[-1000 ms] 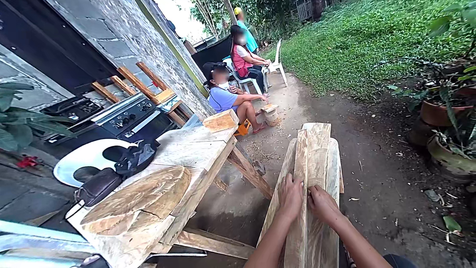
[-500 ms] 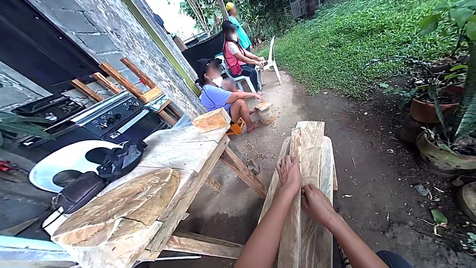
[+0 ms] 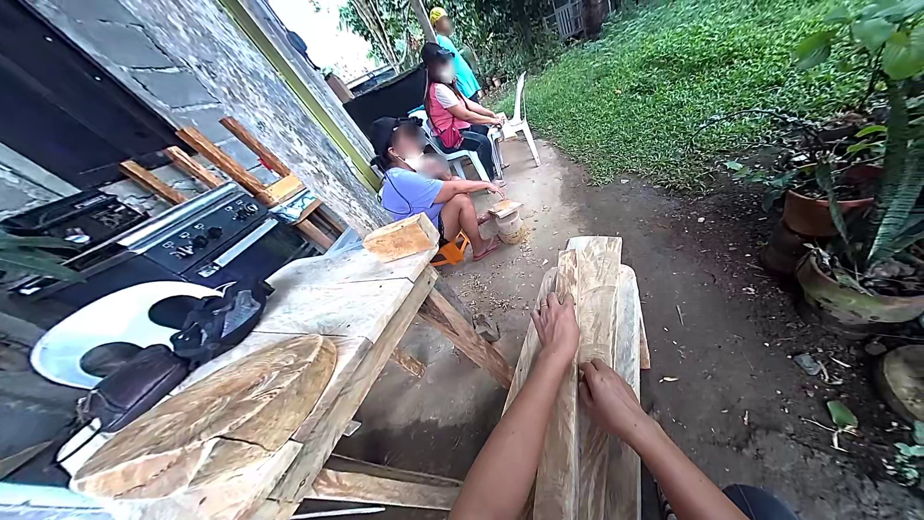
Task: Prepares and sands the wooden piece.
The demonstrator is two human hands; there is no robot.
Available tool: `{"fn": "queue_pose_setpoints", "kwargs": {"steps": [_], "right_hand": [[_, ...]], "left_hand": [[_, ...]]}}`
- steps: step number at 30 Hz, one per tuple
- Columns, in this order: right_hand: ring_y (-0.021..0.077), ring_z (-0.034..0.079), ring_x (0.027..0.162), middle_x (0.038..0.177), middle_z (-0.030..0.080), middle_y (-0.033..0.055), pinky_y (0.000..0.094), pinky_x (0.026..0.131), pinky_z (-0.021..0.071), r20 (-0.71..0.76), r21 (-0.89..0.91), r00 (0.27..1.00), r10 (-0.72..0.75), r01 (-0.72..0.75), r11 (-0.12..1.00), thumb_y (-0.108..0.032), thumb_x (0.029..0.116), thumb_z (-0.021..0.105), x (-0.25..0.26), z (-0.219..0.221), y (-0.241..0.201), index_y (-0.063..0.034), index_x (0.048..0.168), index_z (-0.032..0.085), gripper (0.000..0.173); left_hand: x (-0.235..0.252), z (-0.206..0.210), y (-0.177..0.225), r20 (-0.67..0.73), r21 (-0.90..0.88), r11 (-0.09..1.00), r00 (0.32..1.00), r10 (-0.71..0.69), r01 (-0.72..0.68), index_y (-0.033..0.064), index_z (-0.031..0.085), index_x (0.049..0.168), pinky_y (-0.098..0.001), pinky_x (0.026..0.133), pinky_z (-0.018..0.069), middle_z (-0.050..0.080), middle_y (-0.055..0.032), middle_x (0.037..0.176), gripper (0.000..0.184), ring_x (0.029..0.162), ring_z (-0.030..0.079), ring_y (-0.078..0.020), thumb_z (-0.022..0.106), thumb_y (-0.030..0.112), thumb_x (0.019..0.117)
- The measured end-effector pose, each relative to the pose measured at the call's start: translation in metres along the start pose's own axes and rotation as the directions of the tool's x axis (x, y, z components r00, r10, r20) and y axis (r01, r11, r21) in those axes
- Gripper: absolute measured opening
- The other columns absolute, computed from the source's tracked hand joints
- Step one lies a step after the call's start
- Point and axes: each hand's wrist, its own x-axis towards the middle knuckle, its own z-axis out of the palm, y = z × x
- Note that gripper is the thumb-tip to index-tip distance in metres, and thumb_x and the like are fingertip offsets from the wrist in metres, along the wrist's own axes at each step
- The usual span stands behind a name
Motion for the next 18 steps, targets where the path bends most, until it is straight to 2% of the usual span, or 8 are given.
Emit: {"fn": "queue_pose_setpoints", "kwargs": {"steps": [18], "right_hand": [[0.0331,0.062,0.123,0.135,0.059,0.0203,0.0467,0.104,0.0509,0.01,0.001,1.0,-0.006,0.006,1.0,-0.019,0.1064,0.048,-0.001,-0.002,-0.001,-0.0007,0.141,0.056,0.04]], "left_hand": [[0.018,0.002,0.004,-0.018,-0.011,1.0,1.0,-0.024,0.024,0.0185,0.058,0.144,-0.0537,0.107,0.043,0.055,-0.0176,0.143,0.038,0.133,0.054,-0.0343,0.042,0.026,0.1096]]}}
